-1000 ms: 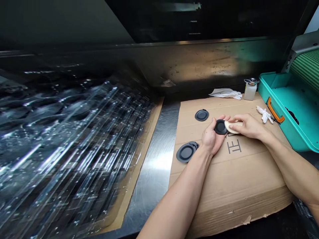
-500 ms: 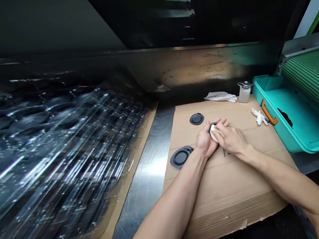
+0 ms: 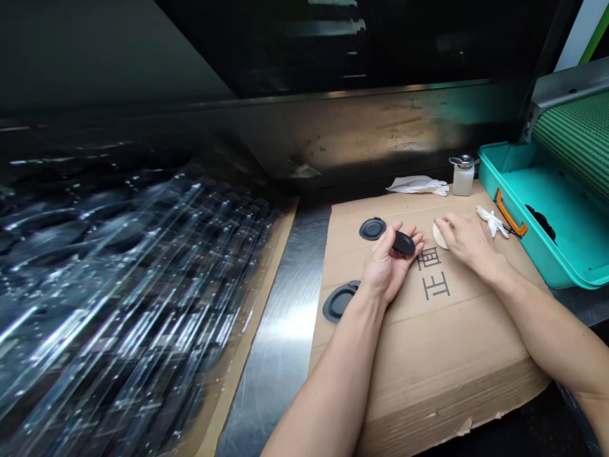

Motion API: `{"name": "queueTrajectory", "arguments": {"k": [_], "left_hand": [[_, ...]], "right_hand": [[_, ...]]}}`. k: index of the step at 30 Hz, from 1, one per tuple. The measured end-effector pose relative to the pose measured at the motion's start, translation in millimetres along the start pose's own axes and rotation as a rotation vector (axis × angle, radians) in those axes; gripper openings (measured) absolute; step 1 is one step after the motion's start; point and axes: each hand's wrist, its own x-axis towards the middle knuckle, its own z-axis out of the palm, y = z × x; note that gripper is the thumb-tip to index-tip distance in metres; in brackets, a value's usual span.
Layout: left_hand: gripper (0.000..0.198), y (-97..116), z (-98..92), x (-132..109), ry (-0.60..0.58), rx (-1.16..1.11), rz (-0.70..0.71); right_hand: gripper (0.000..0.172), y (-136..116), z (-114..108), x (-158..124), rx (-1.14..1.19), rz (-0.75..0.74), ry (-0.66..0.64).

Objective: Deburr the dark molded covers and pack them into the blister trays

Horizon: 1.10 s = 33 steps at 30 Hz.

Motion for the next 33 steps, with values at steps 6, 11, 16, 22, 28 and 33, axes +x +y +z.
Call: {"name": "queueTrajectory", "arguments": {"k": [6,11,16,22,28,33], "left_hand": [[0.067,13,2.6,-7,-0.028,-0.114,-0.306],[0.078,11,2.9,-10,-0.067,-0.122,-0.377],[0.080,9,0.6,-6,-0.074,-0.065,-0.380],[0.078,-2,2.0,-7,-0.229,0.132,-0.330],[0.067,-11,5.8,-11,-0.219,0.234,-0.249],[0.067,-11,8.4,-13,-0.199,0.372,-0.193]], "right_hand": [[0.032,58,3,21,-0.229,0.082,0.259],[0.029,62,10,30,-0.068,-0.057,0.228],[0.025,17,-5,16,0.327,-0.171,0.132],[0.027,-16,-3,-5,0.439,-0.410,-0.041],[0.026,-17,0,-7,0.247,-0.551,-0.060],[0.031,-17,-1,-9,0.059,-0.556,-0.037]]}}
